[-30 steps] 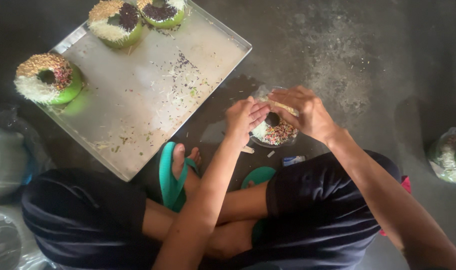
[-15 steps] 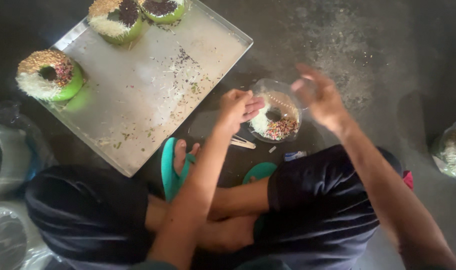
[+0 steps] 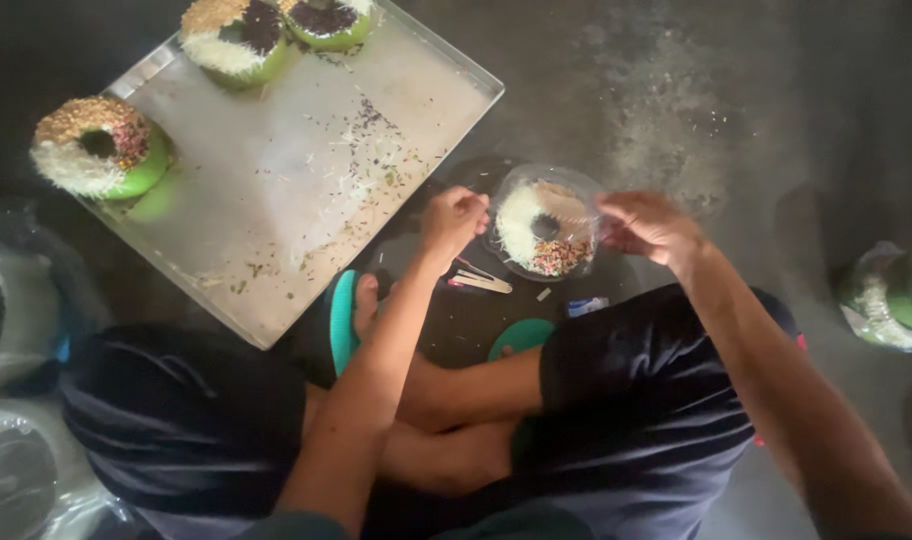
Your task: The person picks up decorated ring-shaped cakes from a metal tray, places each into a clear plastic container, and seals it with a lid. The person then stacks the sealed containers on the floor.
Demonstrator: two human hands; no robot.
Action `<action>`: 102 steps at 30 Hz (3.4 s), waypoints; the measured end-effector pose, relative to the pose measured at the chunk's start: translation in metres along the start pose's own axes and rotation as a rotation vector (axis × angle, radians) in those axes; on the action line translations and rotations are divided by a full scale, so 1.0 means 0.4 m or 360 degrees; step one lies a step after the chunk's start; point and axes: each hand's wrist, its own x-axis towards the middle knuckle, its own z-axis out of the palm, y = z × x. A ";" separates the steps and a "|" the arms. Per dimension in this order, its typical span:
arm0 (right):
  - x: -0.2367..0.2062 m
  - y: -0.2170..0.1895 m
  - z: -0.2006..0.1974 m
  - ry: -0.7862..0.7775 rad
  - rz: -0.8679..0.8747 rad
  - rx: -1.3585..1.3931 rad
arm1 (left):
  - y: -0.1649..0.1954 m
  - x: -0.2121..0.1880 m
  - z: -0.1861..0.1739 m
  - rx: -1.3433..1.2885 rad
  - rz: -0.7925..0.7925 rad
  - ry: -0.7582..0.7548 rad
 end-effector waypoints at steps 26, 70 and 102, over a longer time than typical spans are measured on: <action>0.012 0.055 0.037 0.0040 0.0010 -0.0745 | -0.139 -0.050 0.077 0.0475 0.0165 0.0287; 0.081 0.063 0.075 -0.0394 0.0404 -0.0234 | -0.111 -0.004 0.043 -0.0179 -0.0446 0.0106; -0.259 -0.063 0.397 -0.0861 -0.0463 0.0671 | 0.325 -0.290 -0.299 -0.0807 -0.0365 0.0169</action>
